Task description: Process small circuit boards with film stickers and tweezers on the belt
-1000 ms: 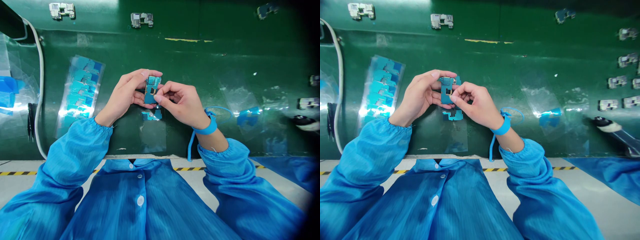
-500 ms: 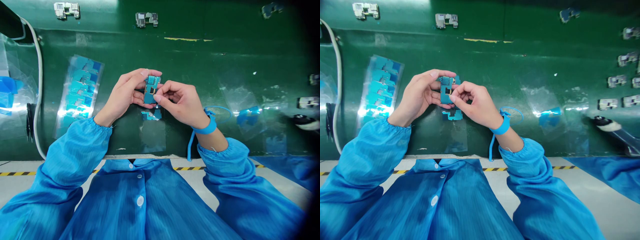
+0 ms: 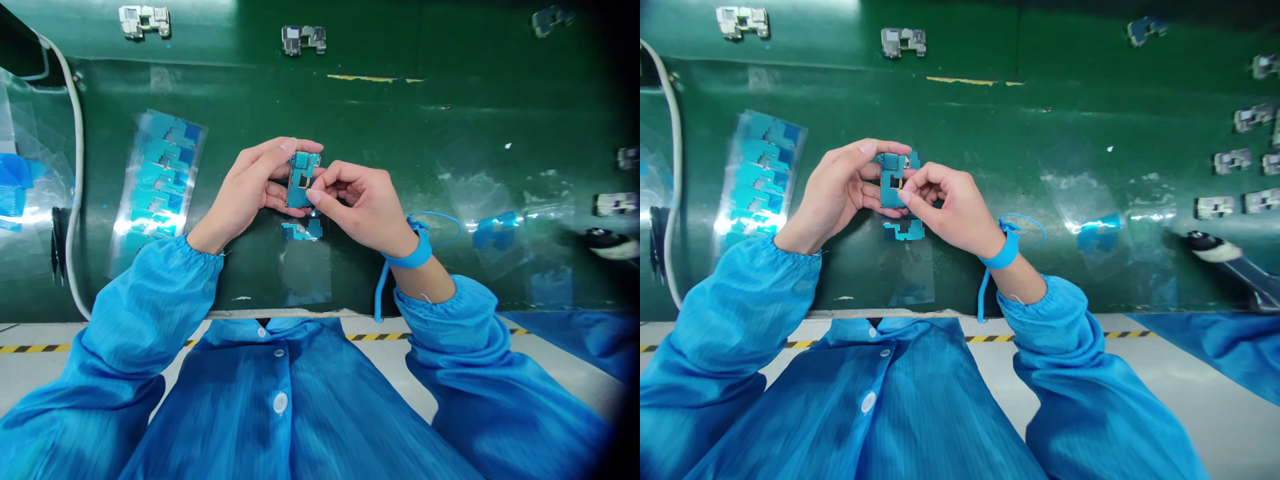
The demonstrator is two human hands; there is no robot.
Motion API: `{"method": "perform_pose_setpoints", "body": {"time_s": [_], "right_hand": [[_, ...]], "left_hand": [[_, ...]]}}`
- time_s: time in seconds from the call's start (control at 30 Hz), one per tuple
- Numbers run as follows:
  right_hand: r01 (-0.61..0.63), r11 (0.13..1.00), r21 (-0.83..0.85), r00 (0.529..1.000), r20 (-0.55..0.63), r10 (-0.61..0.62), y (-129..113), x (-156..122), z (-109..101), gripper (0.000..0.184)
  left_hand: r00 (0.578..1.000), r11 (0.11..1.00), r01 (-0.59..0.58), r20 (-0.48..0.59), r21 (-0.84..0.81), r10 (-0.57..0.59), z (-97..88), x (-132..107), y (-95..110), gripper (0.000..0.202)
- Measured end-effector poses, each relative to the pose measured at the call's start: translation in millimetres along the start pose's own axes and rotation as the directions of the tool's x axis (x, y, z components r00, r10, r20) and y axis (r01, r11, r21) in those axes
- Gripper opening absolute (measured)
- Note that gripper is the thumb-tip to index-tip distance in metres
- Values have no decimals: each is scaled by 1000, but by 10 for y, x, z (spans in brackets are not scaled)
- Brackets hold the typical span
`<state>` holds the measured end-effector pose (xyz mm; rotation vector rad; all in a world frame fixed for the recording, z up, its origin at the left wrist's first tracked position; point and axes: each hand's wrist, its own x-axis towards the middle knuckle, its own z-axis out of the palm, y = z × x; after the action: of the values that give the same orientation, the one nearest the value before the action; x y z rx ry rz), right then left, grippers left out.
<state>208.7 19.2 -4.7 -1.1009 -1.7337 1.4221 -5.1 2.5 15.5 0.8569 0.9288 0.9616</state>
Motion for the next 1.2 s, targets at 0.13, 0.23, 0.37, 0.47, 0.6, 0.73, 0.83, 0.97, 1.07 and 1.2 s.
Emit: {"method": "perform_pose_setpoints", "body": {"time_s": [0.13,0.23,0.37,0.47,0.6,0.73,0.83,0.97,1.07,1.2], "right_hand": [[1,1000,-9,1000,-7,-1,-3,-2,-3,46],[10,1000,3,1000,-1,-10,-5,-2,-7,45],[-6,1000,5,1000,-5,6,-5,0,-8,47],[-8,1000,4,1000,-9,8,0,1,-8,48],[-9,1000,-1,1000,5,9,1,2,-17,46],[-1,1000,2,1000,15,1,-8,-1,-26,42],[-5,1000,3,1000,20,5,-12,-2,-30,41],[-22,1000,0,999,26,22,-12,0,-32,39],[-12,1000,-4,1000,26,12,-10,2,-32,37],[7,1000,-6,999,33,-6,-5,10,-35,33]], "left_hand": [[1000,999,10,9,-35,-9,2,-4,0,44],[1000,1000,5,-7,-13,-5,9,-1,-1,43],[1000,1000,3,-21,16,-3,18,4,-1,43],[1000,1000,10,-20,30,-10,17,4,-1,43],[1000,999,6,-17,36,-5,13,0,-4,46],[1000,999,3,-8,40,-2,13,-6,-2,46],[1000,999,11,-13,44,-11,14,-4,-2,44],[999,998,36,-37,61,-34,13,0,-2,44],[999,997,31,-36,73,-29,12,-9,3,39],[1000,995,-12,-20,95,14,5,-21,-9,34]]}}
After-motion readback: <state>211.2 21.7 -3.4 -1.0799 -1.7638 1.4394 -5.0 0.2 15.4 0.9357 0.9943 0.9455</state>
